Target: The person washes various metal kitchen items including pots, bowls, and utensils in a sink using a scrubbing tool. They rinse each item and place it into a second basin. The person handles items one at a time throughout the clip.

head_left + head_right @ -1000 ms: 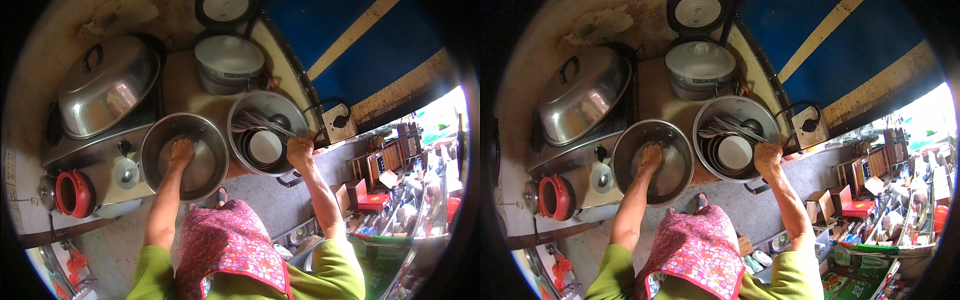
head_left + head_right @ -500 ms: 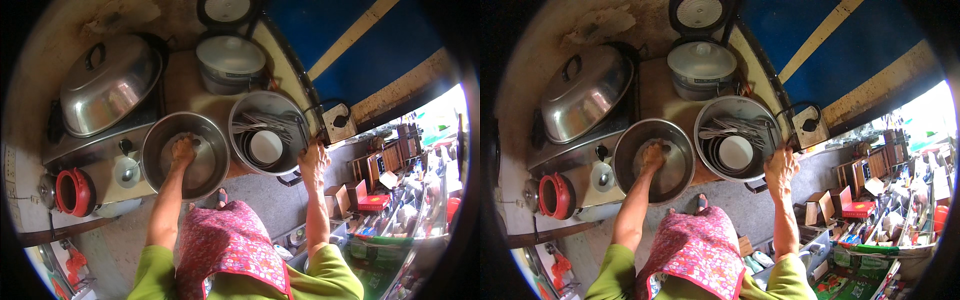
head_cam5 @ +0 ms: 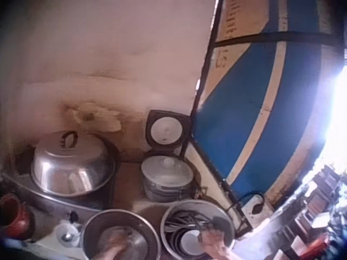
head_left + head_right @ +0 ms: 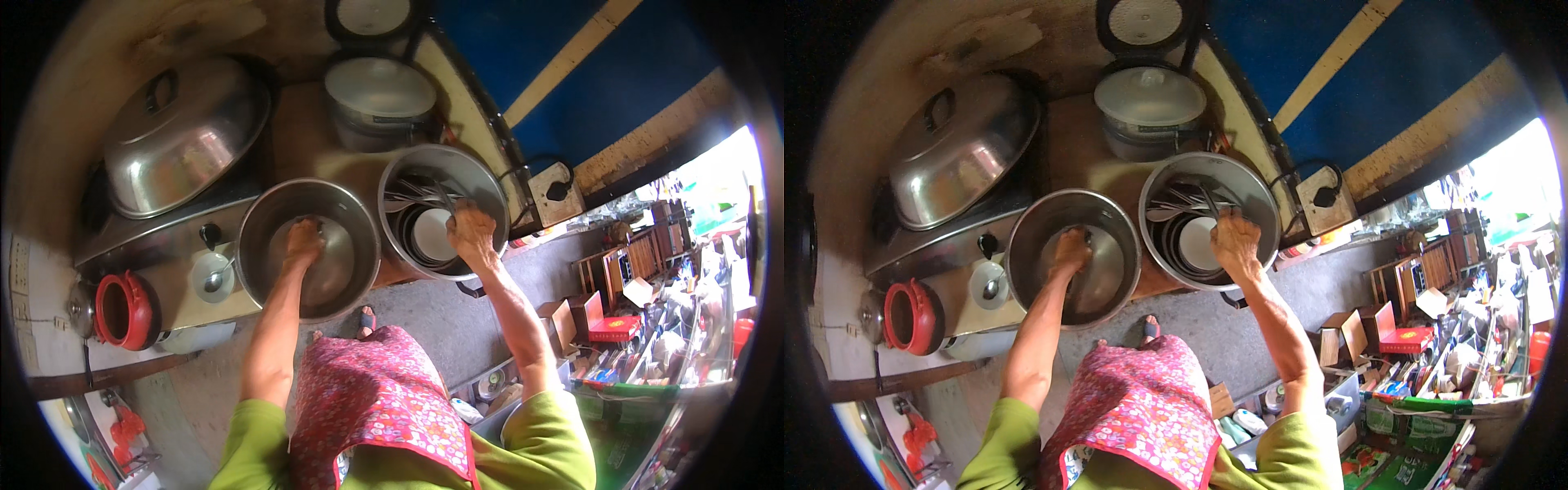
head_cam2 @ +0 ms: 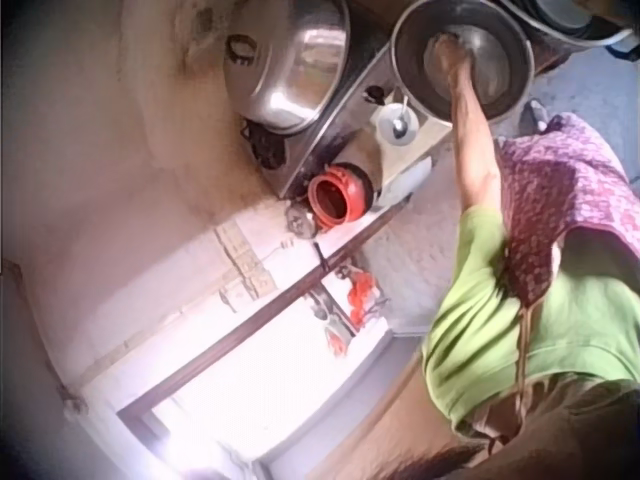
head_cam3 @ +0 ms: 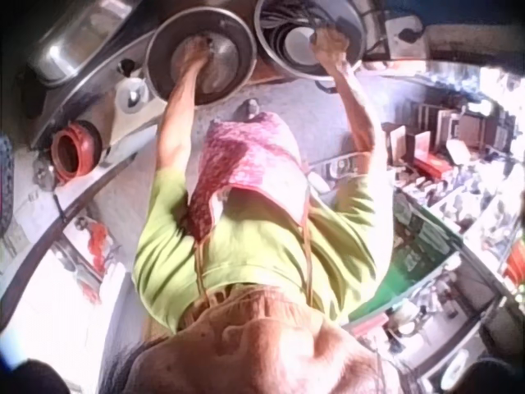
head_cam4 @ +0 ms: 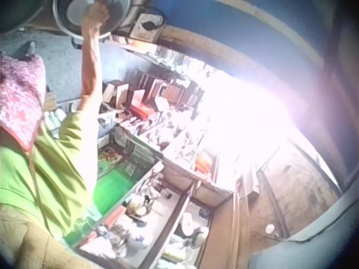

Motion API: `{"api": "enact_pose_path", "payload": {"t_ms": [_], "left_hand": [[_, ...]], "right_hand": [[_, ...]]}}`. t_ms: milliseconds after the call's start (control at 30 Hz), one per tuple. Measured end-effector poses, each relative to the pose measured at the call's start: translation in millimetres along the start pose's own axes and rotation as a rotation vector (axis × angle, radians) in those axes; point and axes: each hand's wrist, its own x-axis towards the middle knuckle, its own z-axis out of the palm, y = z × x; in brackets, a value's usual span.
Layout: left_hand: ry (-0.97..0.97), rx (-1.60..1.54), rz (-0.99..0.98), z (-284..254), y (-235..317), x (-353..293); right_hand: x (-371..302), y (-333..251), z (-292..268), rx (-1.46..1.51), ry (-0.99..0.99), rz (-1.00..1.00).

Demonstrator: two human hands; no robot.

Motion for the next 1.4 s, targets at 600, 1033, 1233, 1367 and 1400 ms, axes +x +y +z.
{"api": "enact_pose_path", "payload": {"t_ms": [600,1033,1233,1367,1400], "left_hand": [[0.119,-1.177,-0.676,-20.0,5.1,-14.2],[0.440,-0.032,-0.191,-82.3,12.7,-89.9],[0.884,-0.226,-0.474,-111.5,-75.9,-111.9],[0.549,-0.028,-0.686,-90.3,-146.5,-103.3],[0.504,0.006,-0.727,-87.4,-148.4,-100.1]], "right_hand": [[-26.2,-214.3,25.1,0.319,-0.234,-0.337],[-25.0,-207.3,14.0,0.275,-0.291,-0.376],[1.3,-121.4,-15.8,0.445,0.245,-0.031],[5.9,-40.3,-0.3,-0.069,0.104,0.050],[3.6,-29.6,4.8,-0.177,0.002,0.097]]}}
